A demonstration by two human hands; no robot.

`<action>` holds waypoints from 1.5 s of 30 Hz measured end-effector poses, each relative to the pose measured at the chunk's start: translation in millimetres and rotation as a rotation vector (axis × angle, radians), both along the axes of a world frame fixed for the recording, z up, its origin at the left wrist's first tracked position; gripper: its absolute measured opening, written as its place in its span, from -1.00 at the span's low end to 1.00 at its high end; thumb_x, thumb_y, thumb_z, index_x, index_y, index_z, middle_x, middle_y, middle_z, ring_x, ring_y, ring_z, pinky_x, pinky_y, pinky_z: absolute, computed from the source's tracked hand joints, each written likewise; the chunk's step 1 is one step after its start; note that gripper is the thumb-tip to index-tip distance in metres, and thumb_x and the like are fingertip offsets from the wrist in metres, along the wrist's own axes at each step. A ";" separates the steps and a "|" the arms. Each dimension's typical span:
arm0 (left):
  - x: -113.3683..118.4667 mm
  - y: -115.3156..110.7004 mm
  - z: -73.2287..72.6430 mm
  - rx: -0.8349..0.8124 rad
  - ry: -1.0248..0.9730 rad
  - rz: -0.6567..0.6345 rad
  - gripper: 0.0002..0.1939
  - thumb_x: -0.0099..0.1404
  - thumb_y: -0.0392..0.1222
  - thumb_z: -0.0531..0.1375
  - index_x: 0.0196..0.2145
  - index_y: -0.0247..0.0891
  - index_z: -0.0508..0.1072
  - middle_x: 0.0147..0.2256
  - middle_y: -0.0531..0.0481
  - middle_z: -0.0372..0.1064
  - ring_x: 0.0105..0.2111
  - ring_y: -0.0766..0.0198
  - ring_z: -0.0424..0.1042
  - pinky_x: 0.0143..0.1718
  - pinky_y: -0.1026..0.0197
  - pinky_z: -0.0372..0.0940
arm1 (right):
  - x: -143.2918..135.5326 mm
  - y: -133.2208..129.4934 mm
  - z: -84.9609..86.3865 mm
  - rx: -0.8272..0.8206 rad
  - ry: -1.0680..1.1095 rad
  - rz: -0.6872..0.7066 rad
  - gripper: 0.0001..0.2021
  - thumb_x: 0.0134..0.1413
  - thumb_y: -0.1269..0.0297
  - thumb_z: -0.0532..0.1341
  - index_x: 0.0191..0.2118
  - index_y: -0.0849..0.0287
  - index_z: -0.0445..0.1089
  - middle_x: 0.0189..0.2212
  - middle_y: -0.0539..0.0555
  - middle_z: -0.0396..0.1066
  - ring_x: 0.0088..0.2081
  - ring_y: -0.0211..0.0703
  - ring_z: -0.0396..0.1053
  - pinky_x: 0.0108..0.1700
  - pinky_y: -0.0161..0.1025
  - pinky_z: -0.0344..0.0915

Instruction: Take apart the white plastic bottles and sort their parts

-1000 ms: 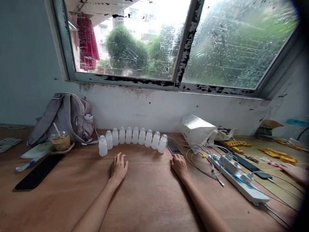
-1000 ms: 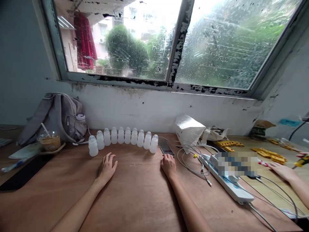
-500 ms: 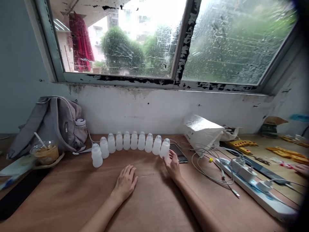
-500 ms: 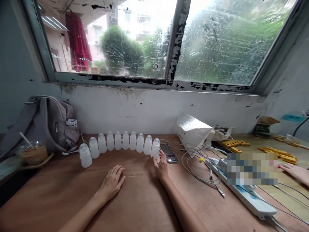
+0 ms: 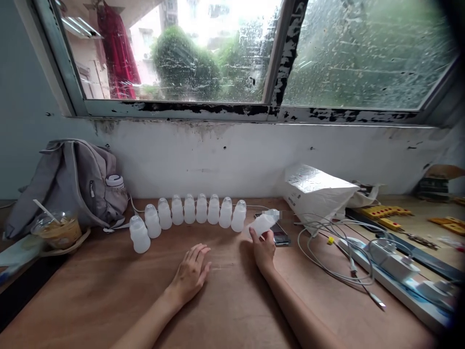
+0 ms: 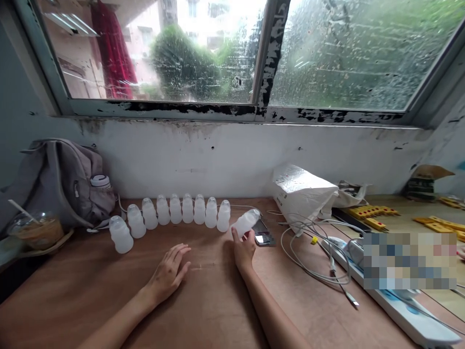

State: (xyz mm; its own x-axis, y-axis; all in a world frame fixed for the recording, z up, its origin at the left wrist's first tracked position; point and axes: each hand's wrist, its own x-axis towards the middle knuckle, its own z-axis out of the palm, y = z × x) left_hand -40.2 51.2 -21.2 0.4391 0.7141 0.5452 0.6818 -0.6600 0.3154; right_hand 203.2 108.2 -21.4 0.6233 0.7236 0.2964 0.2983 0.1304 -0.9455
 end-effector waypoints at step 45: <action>14.3 -27.6 23.1 -0.521 -0.310 -0.200 -0.58 0.01 -0.05 0.20 -0.16 -0.26 0.32 -0.40 0.02 0.39 -0.52 0.33 0.33 -0.50 0.31 0.21 | -48.3 -66.8 14.3 0.002 0.061 0.430 -0.68 -0.01 0.17 0.06 -0.67 0.18 0.10 -0.73 -0.08 0.08 -0.65 -0.33 0.05 -0.61 -0.36 -0.01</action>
